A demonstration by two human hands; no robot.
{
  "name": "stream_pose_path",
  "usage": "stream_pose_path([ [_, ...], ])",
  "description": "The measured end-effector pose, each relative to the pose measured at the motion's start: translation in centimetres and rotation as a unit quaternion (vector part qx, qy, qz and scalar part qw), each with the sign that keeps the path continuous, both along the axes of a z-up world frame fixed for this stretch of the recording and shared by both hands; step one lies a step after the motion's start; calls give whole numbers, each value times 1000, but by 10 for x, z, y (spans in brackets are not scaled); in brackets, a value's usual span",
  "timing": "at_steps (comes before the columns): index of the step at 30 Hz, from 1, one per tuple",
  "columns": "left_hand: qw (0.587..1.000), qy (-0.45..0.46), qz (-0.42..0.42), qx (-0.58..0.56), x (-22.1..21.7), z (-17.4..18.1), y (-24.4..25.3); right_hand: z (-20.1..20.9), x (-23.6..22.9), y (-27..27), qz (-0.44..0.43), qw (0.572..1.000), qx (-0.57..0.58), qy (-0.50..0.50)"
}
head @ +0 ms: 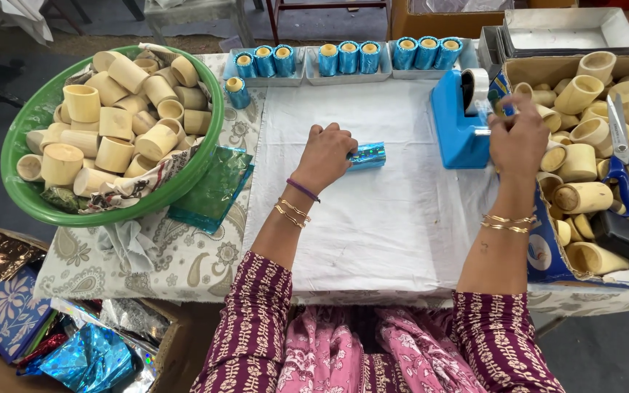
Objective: The person sits at a table and wraps small, beige, cone-shaped objects with shiny blue foil. They use a white cloth to wipe the cones before wrapping them and then use a blue tape dispenser to secure the foil. The wrapped cones are placed in a tray.
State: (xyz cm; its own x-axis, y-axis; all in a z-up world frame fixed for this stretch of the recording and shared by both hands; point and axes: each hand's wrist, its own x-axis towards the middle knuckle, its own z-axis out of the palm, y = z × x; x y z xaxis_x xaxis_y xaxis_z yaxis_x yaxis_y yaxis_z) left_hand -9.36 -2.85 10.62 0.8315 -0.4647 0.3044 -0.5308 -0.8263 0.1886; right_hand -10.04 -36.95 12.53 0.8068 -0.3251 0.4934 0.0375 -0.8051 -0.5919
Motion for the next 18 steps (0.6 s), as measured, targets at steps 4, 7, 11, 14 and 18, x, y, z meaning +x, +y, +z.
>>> stream_pose_path([
  [4, 1000, 6, 4, 2, 2, 0, 1, 14, -10, 0, 11, 998, -30, 59],
  [7, 1000, 7, 3, 0, 2, -1, 1, 13, -4, 5, -36, 984, -102, 145],
  [11, 1000, 12, 2, -7, 0, 1, 2, -11, 12, -2, -56, 972, -148, 172],
  [14, 1000, 11, 3, -13, 2, 1, 3, -19, 18, -3, -48, 973, -150, 172],
  [18, 1000, 16, -7, -26, 1, -4, 3, -13, 4, -1, -34, 965, -126, 226],
])
